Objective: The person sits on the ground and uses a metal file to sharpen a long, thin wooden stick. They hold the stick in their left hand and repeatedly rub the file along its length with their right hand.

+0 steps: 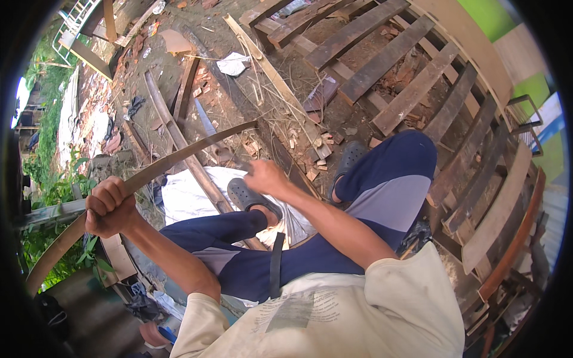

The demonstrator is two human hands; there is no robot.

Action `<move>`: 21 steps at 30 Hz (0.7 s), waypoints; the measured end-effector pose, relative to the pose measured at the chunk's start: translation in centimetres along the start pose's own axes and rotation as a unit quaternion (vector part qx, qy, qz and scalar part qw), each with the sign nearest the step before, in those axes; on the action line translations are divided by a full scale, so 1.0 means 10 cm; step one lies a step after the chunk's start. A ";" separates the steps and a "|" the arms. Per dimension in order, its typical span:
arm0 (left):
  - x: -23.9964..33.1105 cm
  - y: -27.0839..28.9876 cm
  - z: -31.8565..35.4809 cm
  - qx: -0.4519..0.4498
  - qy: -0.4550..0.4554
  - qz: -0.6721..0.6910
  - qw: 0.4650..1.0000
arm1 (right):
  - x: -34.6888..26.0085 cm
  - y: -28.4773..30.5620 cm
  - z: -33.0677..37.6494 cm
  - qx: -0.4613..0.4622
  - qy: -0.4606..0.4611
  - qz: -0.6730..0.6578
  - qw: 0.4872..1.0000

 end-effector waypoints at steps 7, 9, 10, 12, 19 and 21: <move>-0.07 0.01 -0.06 0.040 0.009 -0.001 0.999 | 0.50 0.06 -0.31 -0.033 -0.088 0.069 0.993; -0.08 0.02 -0.07 0.043 0.007 0.004 0.999 | 0.04 0.02 -0.21 -0.031 -0.003 0.034 0.999; -0.09 0.04 -0.08 0.042 0.008 0.006 0.999 | -0.09 0.00 -0.18 -0.029 0.040 0.014 0.999; -0.07 0.06 -0.08 0.037 0.006 0.007 0.999 | -0.11 -0.03 -0.19 -0.006 0.067 0.010 0.998; -0.09 0.02 -0.12 0.027 0.006 0.008 1.000 | 0.87 -0.03 -0.51 -0.026 -0.085 0.062 0.994; -0.08 0.06 -0.10 0.034 0.008 0.003 0.999 | 0.32 -0.03 -0.38 -0.054 -0.055 0.024 0.997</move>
Point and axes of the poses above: each hand's wrist, its own z-axis away from the middle knuckle, its own y-axis out of the back of the hand, x = y × z, the point moved 6 cm from there along -z, towards the middle knuckle, and after that the axes turned 2 degrees about -x, right-handed, at the moved point
